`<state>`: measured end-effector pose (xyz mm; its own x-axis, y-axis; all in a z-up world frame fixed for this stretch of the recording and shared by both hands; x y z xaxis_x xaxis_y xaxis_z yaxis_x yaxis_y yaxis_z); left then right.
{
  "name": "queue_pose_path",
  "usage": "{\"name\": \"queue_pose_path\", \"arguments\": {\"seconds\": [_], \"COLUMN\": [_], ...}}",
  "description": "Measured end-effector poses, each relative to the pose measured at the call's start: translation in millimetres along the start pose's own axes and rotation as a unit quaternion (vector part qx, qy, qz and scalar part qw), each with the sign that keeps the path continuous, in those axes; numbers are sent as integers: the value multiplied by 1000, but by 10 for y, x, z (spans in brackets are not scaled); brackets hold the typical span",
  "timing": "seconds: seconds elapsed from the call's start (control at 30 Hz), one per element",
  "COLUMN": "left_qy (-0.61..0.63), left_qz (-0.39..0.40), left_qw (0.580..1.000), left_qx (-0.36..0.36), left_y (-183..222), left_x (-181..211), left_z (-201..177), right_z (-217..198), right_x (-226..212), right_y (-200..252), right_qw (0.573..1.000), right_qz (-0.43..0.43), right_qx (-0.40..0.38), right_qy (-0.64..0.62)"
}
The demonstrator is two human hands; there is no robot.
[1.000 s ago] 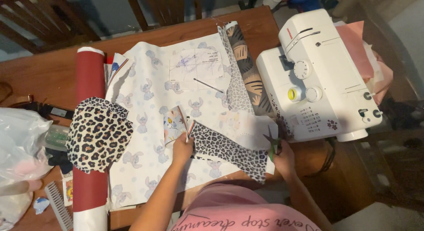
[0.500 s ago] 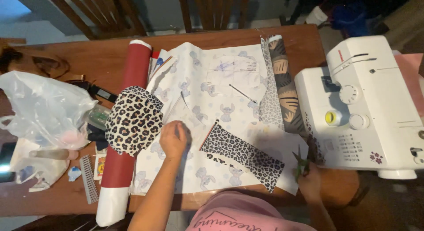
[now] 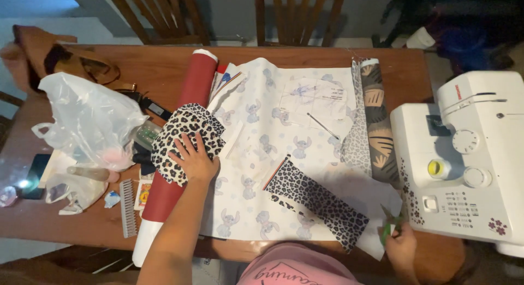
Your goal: The person cuts various pieces of patterned fabric with shears on a table, including leopard print and character-patterned materials, while using a pen to mark the fabric.
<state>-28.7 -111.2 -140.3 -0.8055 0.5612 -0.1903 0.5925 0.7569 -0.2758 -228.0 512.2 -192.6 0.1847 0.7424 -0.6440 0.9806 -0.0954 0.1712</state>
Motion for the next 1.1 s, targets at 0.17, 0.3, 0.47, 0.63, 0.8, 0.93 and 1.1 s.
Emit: {"name": "queue_pose_path", "arguments": {"seconds": [0.17, 0.3, 0.47, 0.63, 0.8, 0.93, 1.1], "left_qy": [-24, -117, 200, 162, 123, 267, 441], "left_qz": [-12, 32, -97, -131, -24, 23, -46], "left_qw": [996, 989, 975, 973, 969, 948, 881], "left_qx": [-80, -82, 23, 98, 214, 171, -164], "left_y": [-209, -342, -760, -968, -685, -56, 449], "left_x": [-19, -162, -661, -1319, -1260, -421, 351], "left_z": [-54, 121, -60, -553, -664, -637, -173], "right_z": [-106, -105, -310, -359, -192, -96, 8], "right_x": [-241, -234, -803, -1023, -577, -345, -131], "right_y": [103, 94, 346, 422, 279, 214, 134], "right_qw": [997, 997, 989, 987, 989, 996, 998], "right_qz": [70, 78, 146, 156, 141, 83, 69], "right_qx": [-11, -13, -35, -46, -32, -26, -9], "right_qy": [18, 7, -9, -11, 13, 32, -7]}}
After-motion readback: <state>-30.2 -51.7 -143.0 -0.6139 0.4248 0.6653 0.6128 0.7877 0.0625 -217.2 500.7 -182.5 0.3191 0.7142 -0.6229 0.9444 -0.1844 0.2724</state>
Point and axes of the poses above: each hand's wrist, its own y-axis away from the middle knuckle, its own z-axis out of the palm, x = y × z, the point moved 4 cm from there along -y, towards the middle knuckle, and after that the axes turned 9 degrees about x, right-handed, at the moved point
